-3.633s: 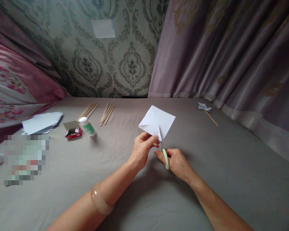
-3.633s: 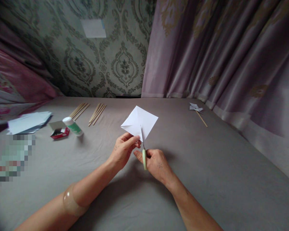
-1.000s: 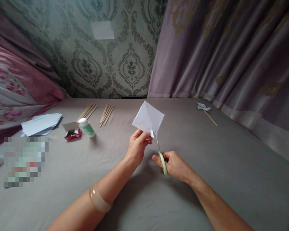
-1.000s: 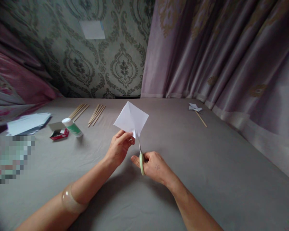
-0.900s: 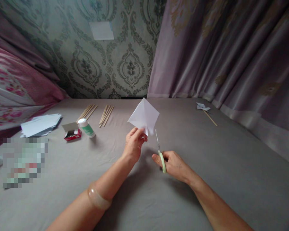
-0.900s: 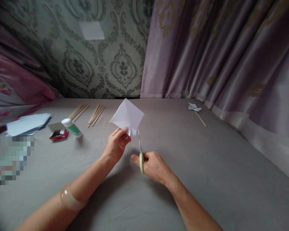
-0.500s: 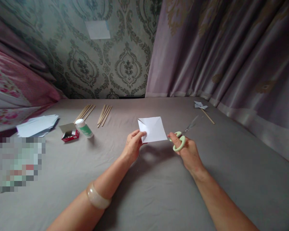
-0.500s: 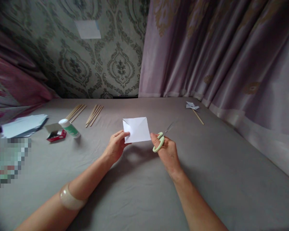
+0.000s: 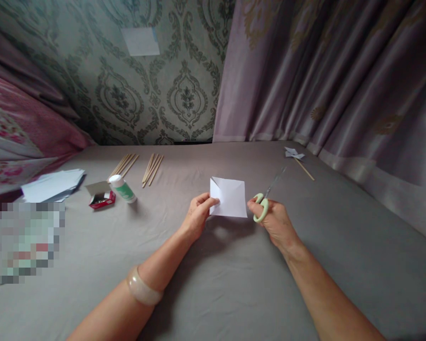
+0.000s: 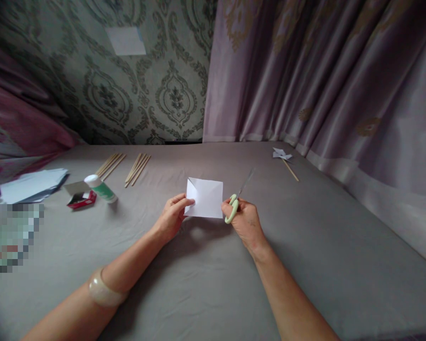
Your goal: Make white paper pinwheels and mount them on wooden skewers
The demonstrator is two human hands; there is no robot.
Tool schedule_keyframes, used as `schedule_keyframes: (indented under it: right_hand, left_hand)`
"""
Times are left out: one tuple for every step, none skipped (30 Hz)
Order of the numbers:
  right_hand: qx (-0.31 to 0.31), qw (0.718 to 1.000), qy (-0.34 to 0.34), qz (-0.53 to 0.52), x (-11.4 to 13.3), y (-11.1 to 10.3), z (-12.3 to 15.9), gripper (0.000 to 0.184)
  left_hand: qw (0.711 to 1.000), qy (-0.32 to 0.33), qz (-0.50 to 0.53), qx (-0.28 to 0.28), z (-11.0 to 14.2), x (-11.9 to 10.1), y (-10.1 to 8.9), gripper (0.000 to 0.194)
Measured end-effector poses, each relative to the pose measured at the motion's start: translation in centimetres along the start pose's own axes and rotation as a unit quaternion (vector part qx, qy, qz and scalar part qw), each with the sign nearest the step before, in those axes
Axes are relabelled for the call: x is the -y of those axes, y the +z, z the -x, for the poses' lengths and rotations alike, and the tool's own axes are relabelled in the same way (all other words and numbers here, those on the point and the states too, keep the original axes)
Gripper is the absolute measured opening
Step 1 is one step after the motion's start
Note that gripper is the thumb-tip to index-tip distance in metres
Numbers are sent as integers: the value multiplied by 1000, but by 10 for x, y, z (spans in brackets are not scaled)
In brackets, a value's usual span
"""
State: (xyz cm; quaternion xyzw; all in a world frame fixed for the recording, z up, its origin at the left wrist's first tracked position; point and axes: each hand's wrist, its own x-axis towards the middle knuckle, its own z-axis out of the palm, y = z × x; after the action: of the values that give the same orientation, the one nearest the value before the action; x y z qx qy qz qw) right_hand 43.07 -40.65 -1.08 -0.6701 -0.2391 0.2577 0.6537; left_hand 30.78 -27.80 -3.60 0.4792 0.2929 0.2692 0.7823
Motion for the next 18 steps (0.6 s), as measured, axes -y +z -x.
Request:
schedule_keyframes:
  right_hand:
    - [-13, 1000, -2, -3, 0, 0, 0, 29]
    - [-26, 1000, -4, -6, 0, -1, -1, 31]
    - [-33, 999, -5, -8, 1, -1, -1, 33]
    - [-32, 999, -5, -8, 1, -2, -2, 35]
    - [-24, 1000, -3, -7, 1, -2, -2, 36]
    - [-12, 1000, 0, -7, 1, -3, -2, 38]
    - [1, 1000, 3, -7, 1, -3, -2, 38]
    - [12, 1000, 5, -6, 1, -3, -2, 38]
    - [18, 1000, 7, -6, 1, -3, -2, 38]
    - [20, 1000, 9, -5, 1, -3, -2, 38]
    - [19, 1000, 11, -4, 1, -3, -1, 37]
    - [19, 1000, 14, -4, 1, -3, -1, 37]
    - [20, 1000, 17, -5, 1, -2, -1, 36]
    - [21, 1000, 19, -8, 1, -2, -1, 36]
    - [20, 1000, 19, -13, 0, -1, 0, 36]
    - [17, 1000, 18, -20, 0, 0, 0, 35]
    - [10, 999, 14, -28, -1, 1, 0, 35]
    - [0, 999, 9, -38, -3, 2, 0, 36]
  left_hand:
    - [1000, 1, 6, 3, 0, 0, 0, 22]
    - [1000, 1, 15, 9, 0, -1, 0, 22]
    - [1000, 2, 24, 15, 1, -1, 0, 21]
    - [999, 2, 30, 17, 1, -1, 0, 21]
    - [999, 1, 34, 20, 1, -1, 0, 21]
    - [999, 1, 36, 23, 1, -1, 0, 22]
    - [999, 1, 36, 27, 1, -1, 0, 22]
    - [999, 2, 35, 29, 1, 0, 0, 22]
    - [999, 3, 34, 30, 1, 0, -1, 23]
    - [999, 2, 33, 30, 1, 0, -1, 23]
    - [999, 0, 34, 29, 1, 0, -1, 22]
    - [999, -2, 34, 27, 1, 0, -1, 22]
    - [999, -4, 36, 25, 1, -1, -1, 22]
    - [999, -4, 40, 20, 0, -1, -1, 21]
    - [999, -2, 46, 14, 0, -2, 0, 22]
    - [999, 2, 54, 8, 0, -3, 0, 23]
    - [998, 6, 63, 7, 0, -3, 1, 26]
    - [997, 8, 71, 12, 0, -4, 1, 30]
